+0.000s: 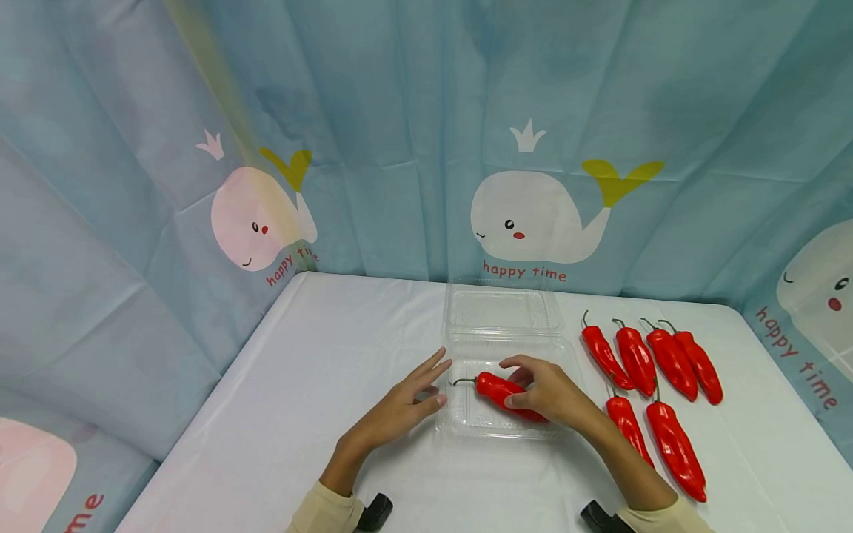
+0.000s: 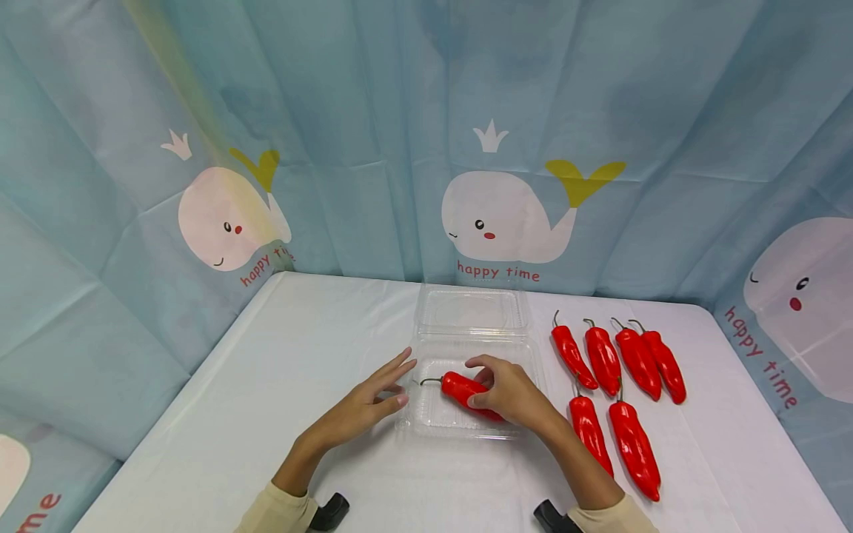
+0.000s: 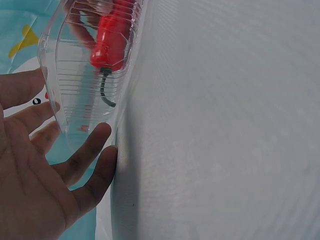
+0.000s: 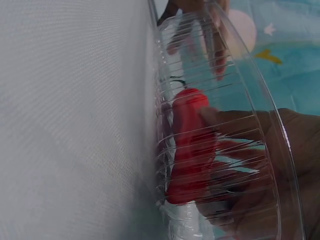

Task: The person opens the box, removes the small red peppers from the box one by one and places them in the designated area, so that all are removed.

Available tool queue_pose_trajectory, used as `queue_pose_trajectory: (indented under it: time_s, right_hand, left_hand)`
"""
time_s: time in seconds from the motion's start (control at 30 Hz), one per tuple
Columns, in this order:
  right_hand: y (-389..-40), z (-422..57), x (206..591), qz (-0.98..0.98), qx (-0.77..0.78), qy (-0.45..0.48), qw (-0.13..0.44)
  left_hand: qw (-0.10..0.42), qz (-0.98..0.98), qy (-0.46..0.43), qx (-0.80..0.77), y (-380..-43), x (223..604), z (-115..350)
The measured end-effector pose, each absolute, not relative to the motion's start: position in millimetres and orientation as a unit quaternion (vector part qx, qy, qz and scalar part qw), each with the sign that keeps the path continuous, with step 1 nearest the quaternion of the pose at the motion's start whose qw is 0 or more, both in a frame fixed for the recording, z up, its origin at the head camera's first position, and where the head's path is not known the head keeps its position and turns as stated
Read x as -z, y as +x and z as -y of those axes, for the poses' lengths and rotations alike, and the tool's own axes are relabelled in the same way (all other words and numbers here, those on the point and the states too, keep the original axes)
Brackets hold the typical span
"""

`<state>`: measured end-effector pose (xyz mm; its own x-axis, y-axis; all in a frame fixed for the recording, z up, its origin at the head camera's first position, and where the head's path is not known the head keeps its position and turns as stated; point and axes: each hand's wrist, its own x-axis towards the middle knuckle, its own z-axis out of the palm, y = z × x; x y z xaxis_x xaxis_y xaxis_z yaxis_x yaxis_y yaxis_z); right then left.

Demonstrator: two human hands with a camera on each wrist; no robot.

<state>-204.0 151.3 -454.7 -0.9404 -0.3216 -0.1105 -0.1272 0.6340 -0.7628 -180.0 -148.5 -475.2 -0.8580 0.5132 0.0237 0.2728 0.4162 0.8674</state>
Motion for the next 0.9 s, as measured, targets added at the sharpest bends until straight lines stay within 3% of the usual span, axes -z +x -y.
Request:
queue_pose_trajectory:
  time_s: [0.33,0.9]
  right_hand:
    - [-198.6,-150.0,448.6,-0.897,0.404,-0.118,0.133]
    - [-193.7,-161.1,432.5,-0.88,0.453,-0.093,0.108]
  left_hand:
    - [0.121,-0.835,0.234,-0.484,-179.3,474.8,148.8]
    - [0.122,-0.834,0.228,-0.487,-178.2,474.7,148.3]
